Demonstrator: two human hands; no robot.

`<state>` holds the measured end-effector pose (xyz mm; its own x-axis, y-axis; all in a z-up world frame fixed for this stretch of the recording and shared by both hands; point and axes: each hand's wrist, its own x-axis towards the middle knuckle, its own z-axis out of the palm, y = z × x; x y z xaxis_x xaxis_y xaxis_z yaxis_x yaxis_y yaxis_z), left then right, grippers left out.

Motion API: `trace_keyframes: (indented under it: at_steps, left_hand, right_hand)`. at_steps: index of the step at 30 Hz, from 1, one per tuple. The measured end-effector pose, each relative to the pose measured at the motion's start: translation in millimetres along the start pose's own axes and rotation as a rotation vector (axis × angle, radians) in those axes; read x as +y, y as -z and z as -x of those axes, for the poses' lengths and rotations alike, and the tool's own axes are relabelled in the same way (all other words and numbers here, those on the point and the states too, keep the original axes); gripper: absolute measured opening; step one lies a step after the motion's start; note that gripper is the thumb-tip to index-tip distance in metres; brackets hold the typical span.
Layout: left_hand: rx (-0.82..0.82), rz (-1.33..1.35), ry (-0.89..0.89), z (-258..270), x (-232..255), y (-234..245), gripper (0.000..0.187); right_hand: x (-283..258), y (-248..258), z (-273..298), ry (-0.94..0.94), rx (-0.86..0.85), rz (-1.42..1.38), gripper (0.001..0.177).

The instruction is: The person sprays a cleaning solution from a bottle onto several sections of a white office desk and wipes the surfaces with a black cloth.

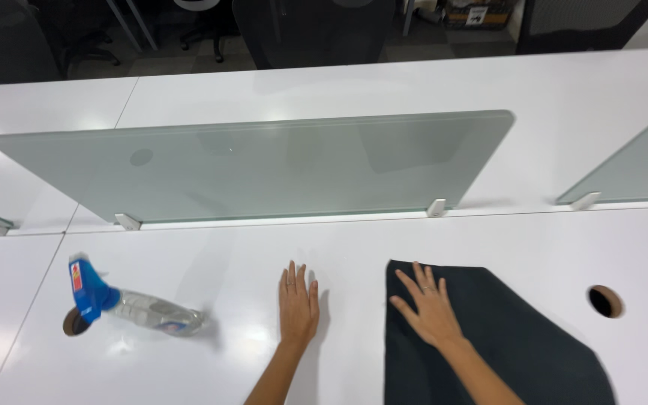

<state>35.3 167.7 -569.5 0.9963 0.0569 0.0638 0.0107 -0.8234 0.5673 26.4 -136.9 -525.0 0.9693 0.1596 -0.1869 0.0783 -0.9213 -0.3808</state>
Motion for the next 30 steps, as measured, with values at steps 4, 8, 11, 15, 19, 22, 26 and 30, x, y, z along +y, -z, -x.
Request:
trace_keyframes:
  at_steps: [4,8,11,15,19,22,26,30]
  left_hand:
    - [0.05,-0.187,-0.095,-35.7,-48.0,10.3,0.062]
    - [0.112,-0.018,0.021,-33.7,-52.1,10.4,0.066]
    - [0.123,0.025,0.018,-30.9,-48.8,13.7,0.065]
    - [0.115,0.105,0.032,-30.2,-49.1,14.0,0.064]
    - [0.108,0.051,0.08,-33.6,-50.5,8.8,0.062]
    - [0.097,0.046,0.077,-35.5,-51.4,8.2,0.061]
    - [0.095,0.094,0.088,-36.5,-53.8,5.3,0.062]
    - [0.134,0.121,0.055,-36.7,-57.6,9.8,0.061]
  right_hand:
    - [19.6,-38.8,-16.6,0.118,0.191,0.22,0.062]
    - [7.7,-68.8,-18.6,0.105,0.282,0.297,0.061]
    - [-19.0,-78.6,-18.3,0.18,0.295,0.278,0.064]
    - [-80.0,-103.7,-3.4,0.38,0.38,0.218,0.072]
    - [-138.0,-131.6,14.6,0.523,0.475,0.197,0.064]
    - [-161.2,-140.5,11.0,0.605,0.332,0.15,0.06]
    - [-156.1,-135.5,-2.3,0.623,0.135,0.078,0.055]
    - [-136.9,-119.8,-28.3,0.423,0.047,-0.058,0.059]
